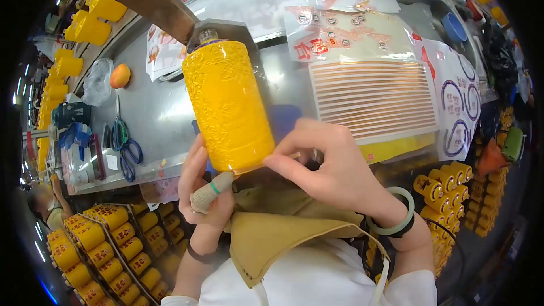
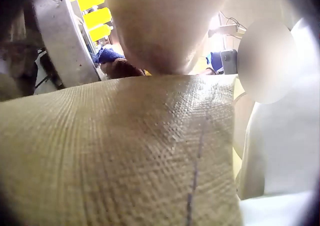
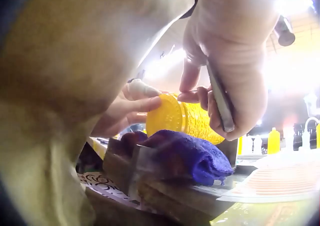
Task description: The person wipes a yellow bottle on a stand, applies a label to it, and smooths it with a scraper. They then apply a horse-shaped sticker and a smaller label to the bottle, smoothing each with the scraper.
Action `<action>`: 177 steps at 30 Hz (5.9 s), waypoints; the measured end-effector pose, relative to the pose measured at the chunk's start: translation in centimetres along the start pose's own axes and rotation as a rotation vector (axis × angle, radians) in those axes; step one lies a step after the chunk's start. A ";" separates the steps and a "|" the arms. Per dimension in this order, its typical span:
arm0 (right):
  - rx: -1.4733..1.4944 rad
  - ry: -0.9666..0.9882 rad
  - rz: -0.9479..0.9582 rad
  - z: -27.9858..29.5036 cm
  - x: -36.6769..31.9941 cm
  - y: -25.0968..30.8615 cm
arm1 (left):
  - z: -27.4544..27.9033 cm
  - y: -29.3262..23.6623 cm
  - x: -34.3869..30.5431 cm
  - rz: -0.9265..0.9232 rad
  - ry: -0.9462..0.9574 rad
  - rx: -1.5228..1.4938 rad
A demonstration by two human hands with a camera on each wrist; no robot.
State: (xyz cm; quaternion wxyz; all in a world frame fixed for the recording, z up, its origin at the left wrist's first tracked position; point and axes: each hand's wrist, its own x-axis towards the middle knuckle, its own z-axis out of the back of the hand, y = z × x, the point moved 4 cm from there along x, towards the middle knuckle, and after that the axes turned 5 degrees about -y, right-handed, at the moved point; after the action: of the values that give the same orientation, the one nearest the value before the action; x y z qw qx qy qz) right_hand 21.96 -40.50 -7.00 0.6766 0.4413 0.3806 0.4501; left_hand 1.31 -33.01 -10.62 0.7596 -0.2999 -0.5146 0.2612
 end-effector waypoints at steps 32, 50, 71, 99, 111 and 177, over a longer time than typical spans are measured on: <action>-0.003 -0.051 0.077 -1.0 0.2 -0.4 | 0.0 -0.3 0.2 -0.052 0.035 0.057; 0.196 -0.042 -0.105 -2.3 0.0 -0.7 | -0.2 0.5 -0.5 -0.051 -0.078 0.024; 0.491 -0.316 -0.085 2.0 -1.3 -2.5 | 0.1 -0.2 0.4 -0.169 0.123 0.136; 0.066 -0.190 0.008 5.2 -0.7 -2.0 | -1.6 -2.2 2.6 -0.292 0.235 0.423; -0.527 -0.267 -0.019 15.0 5.5 -4.2 | -1.7 -0.2 3.3 0.032 0.187 0.375; -1.190 -0.266 -0.292 34.1 18.6 -21.8 | -1.6 -0.2 3.5 0.220 0.166 0.286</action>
State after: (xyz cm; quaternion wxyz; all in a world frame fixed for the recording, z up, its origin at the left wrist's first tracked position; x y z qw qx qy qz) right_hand 64.75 -36.05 -18.77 0.9026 -0.0153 0.0337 0.4289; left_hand 3.96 -30.95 -8.72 0.8011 -0.2638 -0.3722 0.3874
